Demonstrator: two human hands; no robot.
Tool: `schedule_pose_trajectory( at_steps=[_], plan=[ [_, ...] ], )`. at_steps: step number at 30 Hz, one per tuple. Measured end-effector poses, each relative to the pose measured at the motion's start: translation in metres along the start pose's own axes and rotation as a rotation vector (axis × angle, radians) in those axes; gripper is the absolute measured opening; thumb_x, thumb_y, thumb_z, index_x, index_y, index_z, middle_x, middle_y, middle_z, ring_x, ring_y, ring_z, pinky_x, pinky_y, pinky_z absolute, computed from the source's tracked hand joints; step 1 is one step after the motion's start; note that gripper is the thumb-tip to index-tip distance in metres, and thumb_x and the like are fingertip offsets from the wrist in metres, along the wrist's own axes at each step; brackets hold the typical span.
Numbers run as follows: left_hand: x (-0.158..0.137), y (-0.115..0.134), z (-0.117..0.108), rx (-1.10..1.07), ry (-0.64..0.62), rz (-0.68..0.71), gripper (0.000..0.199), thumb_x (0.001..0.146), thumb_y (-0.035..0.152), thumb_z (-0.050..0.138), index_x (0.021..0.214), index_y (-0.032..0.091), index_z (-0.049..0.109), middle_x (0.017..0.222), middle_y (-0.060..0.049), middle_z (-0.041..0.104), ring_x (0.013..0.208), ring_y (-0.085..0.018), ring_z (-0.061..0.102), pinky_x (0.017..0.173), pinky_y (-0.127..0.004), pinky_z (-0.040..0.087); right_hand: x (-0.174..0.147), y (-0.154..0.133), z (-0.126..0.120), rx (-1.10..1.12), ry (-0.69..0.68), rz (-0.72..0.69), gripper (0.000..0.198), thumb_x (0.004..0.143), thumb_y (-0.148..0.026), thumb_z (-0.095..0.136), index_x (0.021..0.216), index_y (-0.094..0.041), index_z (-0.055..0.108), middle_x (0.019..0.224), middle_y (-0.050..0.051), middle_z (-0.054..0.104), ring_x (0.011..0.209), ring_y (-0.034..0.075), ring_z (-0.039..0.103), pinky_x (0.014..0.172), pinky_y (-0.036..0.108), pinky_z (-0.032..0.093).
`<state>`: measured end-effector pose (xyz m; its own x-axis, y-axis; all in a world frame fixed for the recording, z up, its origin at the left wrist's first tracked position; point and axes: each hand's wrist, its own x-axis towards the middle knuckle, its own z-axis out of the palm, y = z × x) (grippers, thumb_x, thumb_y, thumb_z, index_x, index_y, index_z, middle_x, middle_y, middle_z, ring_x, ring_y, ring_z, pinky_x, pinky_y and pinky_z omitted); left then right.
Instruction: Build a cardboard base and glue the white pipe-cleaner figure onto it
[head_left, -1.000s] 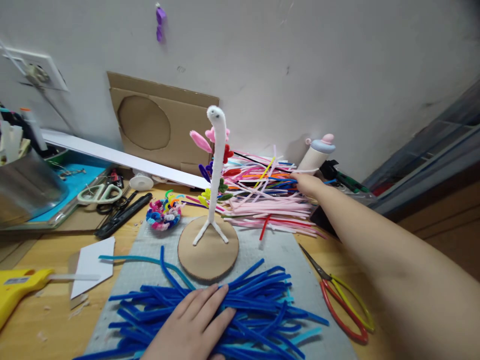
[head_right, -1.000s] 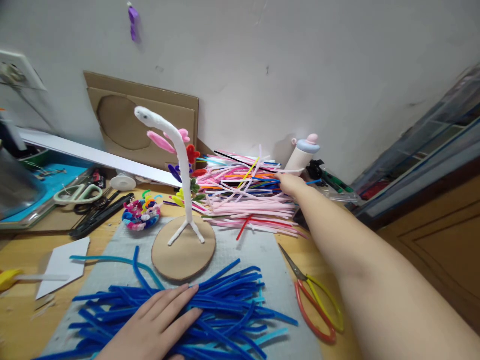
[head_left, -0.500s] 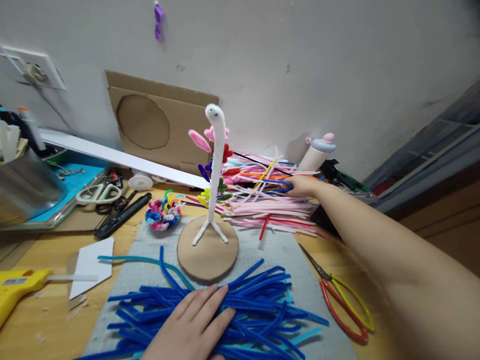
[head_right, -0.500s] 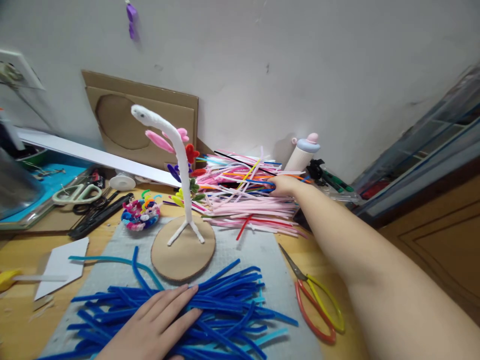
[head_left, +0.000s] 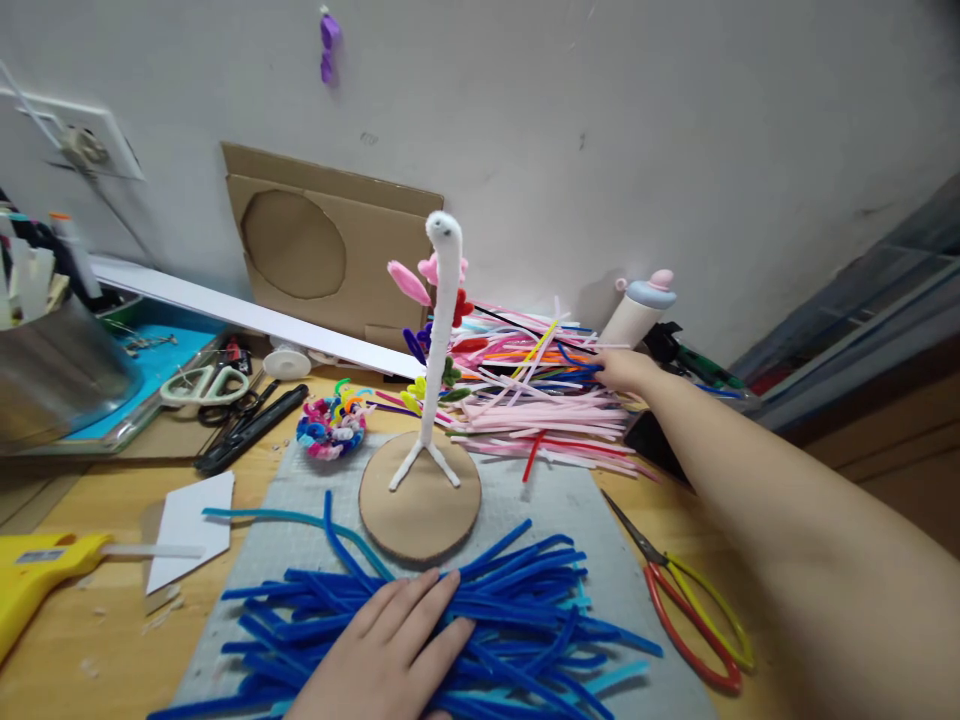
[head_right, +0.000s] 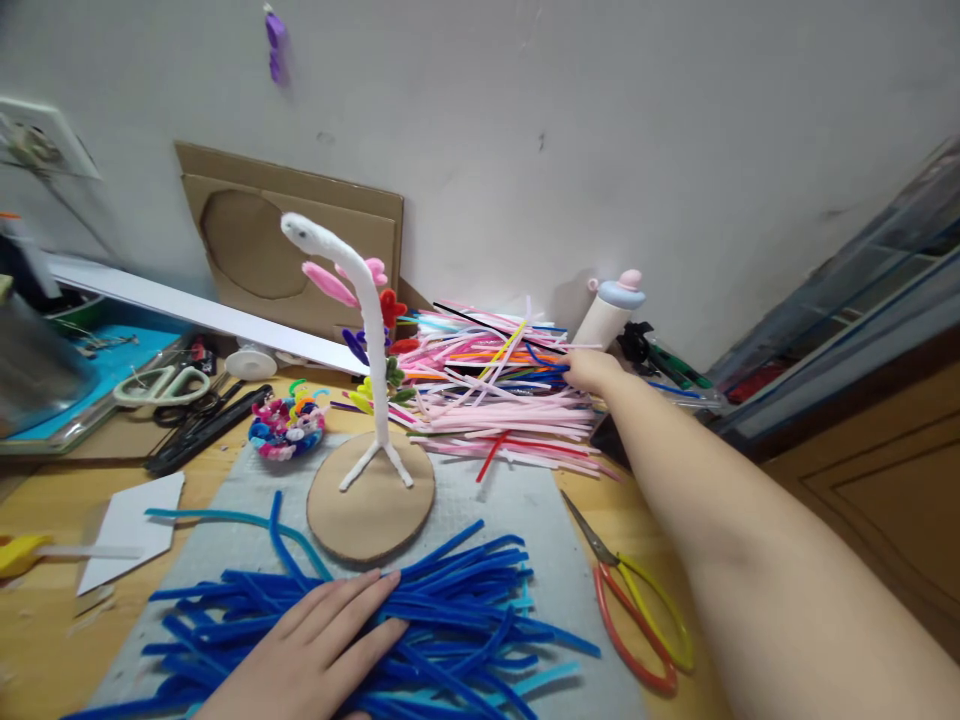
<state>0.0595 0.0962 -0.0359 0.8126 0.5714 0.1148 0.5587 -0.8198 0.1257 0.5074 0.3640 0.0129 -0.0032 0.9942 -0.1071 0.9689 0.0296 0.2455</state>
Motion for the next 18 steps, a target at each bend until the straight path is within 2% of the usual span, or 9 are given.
schedule_pose_trajectory(
  at_steps=[4,10,13,18],
  plan=[
    [0.001,0.0,0.0,0.01,-0.004,-0.003,0.061,0.076,0.031,0.069,0.133,0.029,0.047,0.143,-0.007,0.046,0.126,-0.025,0.049,0.1,-0.035,0.045,0.0,0.003,0.01,0.014,0.015,0.009,0.047,0.077,-0.032,0.055,0.124,-0.032,0.061,0.113,0.005,0.069,0.099,0.028,0.065,0.075,0.033,0.049],
    [0.002,0.002,-0.001,0.116,-0.023,0.032,0.066,0.072,0.035,0.073,0.133,0.028,0.047,0.142,-0.009,0.047,0.122,-0.027,0.053,0.095,-0.037,0.049,0.002,-0.002,0.021,0.031,0.008,-0.031,0.06,0.071,-0.047,0.064,0.128,-0.03,0.056,0.112,0.004,0.069,0.096,0.026,0.065,0.073,0.031,0.049],
    [0.002,0.001,-0.002,0.1,-0.014,0.033,0.064,0.073,0.034,0.073,0.132,0.028,0.048,0.141,-0.008,0.048,0.122,-0.026,0.053,0.096,-0.037,0.048,0.002,-0.007,0.025,0.014,0.035,-0.04,0.055,0.072,-0.049,0.062,0.124,-0.029,0.059,0.109,0.005,0.07,0.095,0.027,0.065,0.072,0.032,0.048],
    [0.0,-0.001,0.0,0.044,0.006,0.018,0.061,0.076,0.033,0.07,0.132,0.028,0.048,0.142,-0.008,0.048,0.124,-0.025,0.05,0.099,-0.035,0.046,0.002,-0.011,0.024,-0.028,0.09,-0.062,0.043,0.076,-0.04,0.057,0.117,-0.029,0.064,0.108,0.007,0.07,0.094,0.028,0.065,0.073,0.033,0.047]
  ],
)
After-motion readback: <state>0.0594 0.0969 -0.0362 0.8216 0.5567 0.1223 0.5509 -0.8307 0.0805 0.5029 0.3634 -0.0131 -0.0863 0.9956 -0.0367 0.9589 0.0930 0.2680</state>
